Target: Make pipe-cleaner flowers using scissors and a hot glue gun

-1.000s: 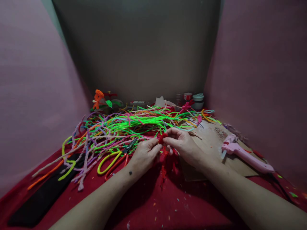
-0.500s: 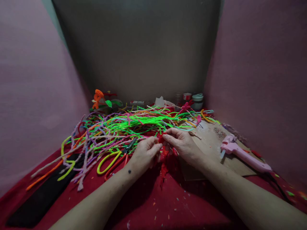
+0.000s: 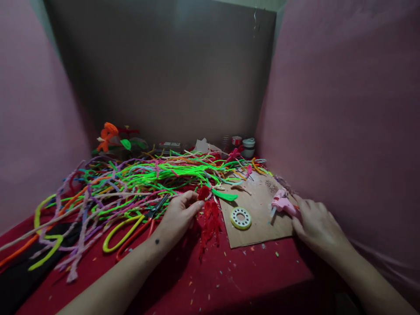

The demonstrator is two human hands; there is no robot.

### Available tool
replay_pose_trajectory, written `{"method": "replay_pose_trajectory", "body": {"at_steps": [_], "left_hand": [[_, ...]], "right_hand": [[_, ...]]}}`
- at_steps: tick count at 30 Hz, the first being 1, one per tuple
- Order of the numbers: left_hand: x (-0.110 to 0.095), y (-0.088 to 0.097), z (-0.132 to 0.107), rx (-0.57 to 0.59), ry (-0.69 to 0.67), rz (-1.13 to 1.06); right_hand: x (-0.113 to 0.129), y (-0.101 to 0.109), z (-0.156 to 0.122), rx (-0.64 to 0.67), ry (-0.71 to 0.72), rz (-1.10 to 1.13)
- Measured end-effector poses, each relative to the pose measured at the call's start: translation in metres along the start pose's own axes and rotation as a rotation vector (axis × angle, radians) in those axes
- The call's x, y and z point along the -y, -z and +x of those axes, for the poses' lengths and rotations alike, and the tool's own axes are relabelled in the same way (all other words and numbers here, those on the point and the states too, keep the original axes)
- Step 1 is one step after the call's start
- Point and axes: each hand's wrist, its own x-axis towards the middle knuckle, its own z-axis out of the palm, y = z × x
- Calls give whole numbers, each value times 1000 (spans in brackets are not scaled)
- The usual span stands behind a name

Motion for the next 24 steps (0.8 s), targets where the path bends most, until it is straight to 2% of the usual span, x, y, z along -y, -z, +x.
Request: {"method": "replay_pose_trajectory", "body": {"at_steps": [2, 4, 9, 12, 15, 17, 19, 21, 24], "left_hand": [[2, 0, 1, -2, 4, 14], [4, 1, 1, -9, -5, 21], [2, 3, 1, -37, -14, -37], [2, 3, 1, -31, 2, -56], [5, 2, 1, -7, 27, -103], [5, 2, 1, 3, 40, -154], [2, 1, 2, 8, 55, -221], [-3, 1, 5, 13, 70, -295], [-16, 1, 9, 36, 79, -352]], "right_hand": [[-5, -8, -1, 80, -12, 7], [-3, -12, 0, 94, -37, 41], [-3, -19, 1, 62, -64, 97], [-12, -23, 1, -16, -76, 240], [-15, -16, 1, -80, -200, 608], [-9, -3, 1, -37, -336, 963], [3, 15, 3, 41, -411, 1357], [20, 34, 6, 145, -413, 1659], [47, 54, 17, 261, -297, 1921]]}}
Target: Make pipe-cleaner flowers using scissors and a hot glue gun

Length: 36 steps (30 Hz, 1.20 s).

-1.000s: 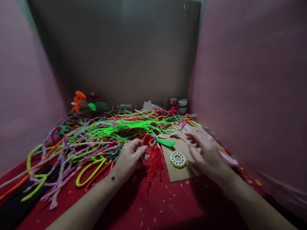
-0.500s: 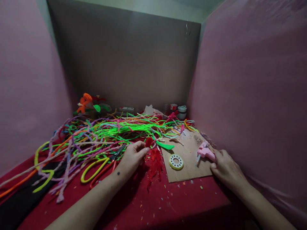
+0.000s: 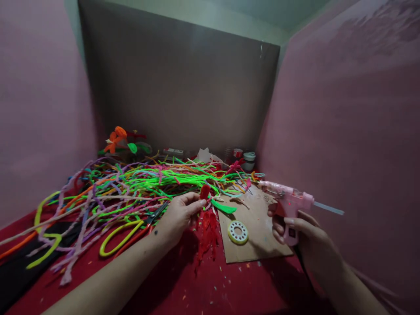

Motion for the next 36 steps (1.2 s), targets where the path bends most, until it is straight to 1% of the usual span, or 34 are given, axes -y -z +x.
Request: {"method": "replay_pose_trajectory", "body": {"at_steps": [3, 5, 8, 11, 13, 16, 19, 21, 28, 36], "left_hand": [[-11, -4, 2, 4, 3, -10], [-14, -5, 3, -10, 1, -39], [-7, -1, 4, -53, -12, -98], [4, 7, 5, -79, -7, -126], [10, 11, 6, -69, 1, -137], [16, 15, 6, -51, 4, -144], [18, 16, 7, -53, 37, -119], [19, 16, 8, -57, 56, -113], [17, 14, 8, -65, 61, -98], [16, 11, 6, -47, 73, -95]], "right_hand": [[6, -28, 13, 155, 20, 70], [8, -44, 23, 212, 29, 77], [5, -64, 34, 214, 69, -20], [-7, -74, 39, 189, 93, -152], [-19, -75, 40, 167, 79, -202], [-37, -70, 40, 110, 94, -319], [-47, -64, 40, 139, 122, -421], [-48, -62, 39, 179, 127, -456], [-49, -57, 38, 230, 124, -539], [-54, -53, 38, 238, 124, -537]]}}
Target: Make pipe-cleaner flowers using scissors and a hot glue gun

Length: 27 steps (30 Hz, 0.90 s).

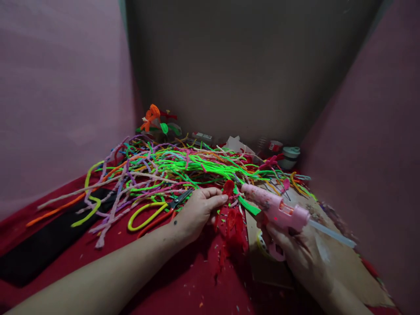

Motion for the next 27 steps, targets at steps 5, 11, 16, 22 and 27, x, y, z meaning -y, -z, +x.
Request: {"method": "replay_pose_trajectory", "body": {"at_steps": [5, 11, 16, 22, 27], "left_hand": [[-2, -1, -2, 1, -18, 21], [-1, 0, -2, 1, -43, 32], [-2, 0, -2, -6, -22, 15], [-3, 0, -2, 4, -32, 31], [-2, 1, -3, 1, -32, 68]], "right_hand": [[0, -1, -1, -4, -30, 18], [6, -1, -1, 12, -43, 16], [7, 1, -1, 38, -39, -28], [10, -2, -1, -14, -31, 49], [8, -3, -2, -30, -55, 93]]}}
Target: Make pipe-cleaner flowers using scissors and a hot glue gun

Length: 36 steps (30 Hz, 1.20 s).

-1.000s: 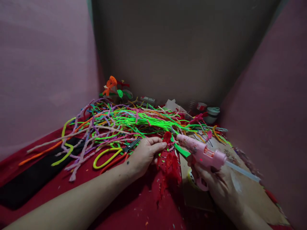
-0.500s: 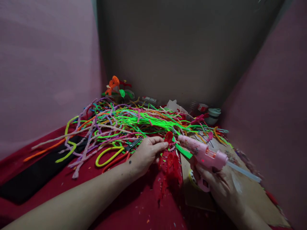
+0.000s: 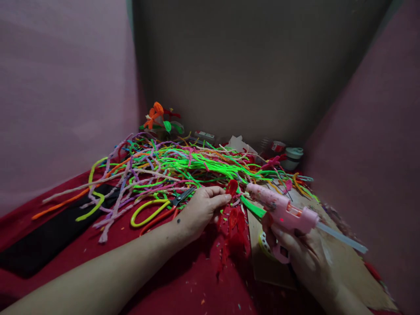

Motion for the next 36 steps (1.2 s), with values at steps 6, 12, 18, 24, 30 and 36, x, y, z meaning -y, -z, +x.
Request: {"method": "replay_pose_trajectory", "body": {"at_steps": [6, 12, 18, 24, 30, 36], "left_hand": [[1, 0, 1, 4, -7, -7], [0, -1, 1, -8, 1, -19], [-2, -1, 0, -16, -1, -27], [-2, -1, 0, 0, 1, -12], [0, 0, 0, 23, 12, 3], [-1, -1, 0, 24, 19, -7]], "right_hand": [[-1, 1, 0, 17, 0, -36], [4, 0, 1, 35, 31, -65], [-1, 1, 0, 46, 29, -71], [2, 0, 0, 17, 47, -86], [2, 2, -2, 2, 53, -77], [-2, 3, -2, 5, 47, -65]]}}
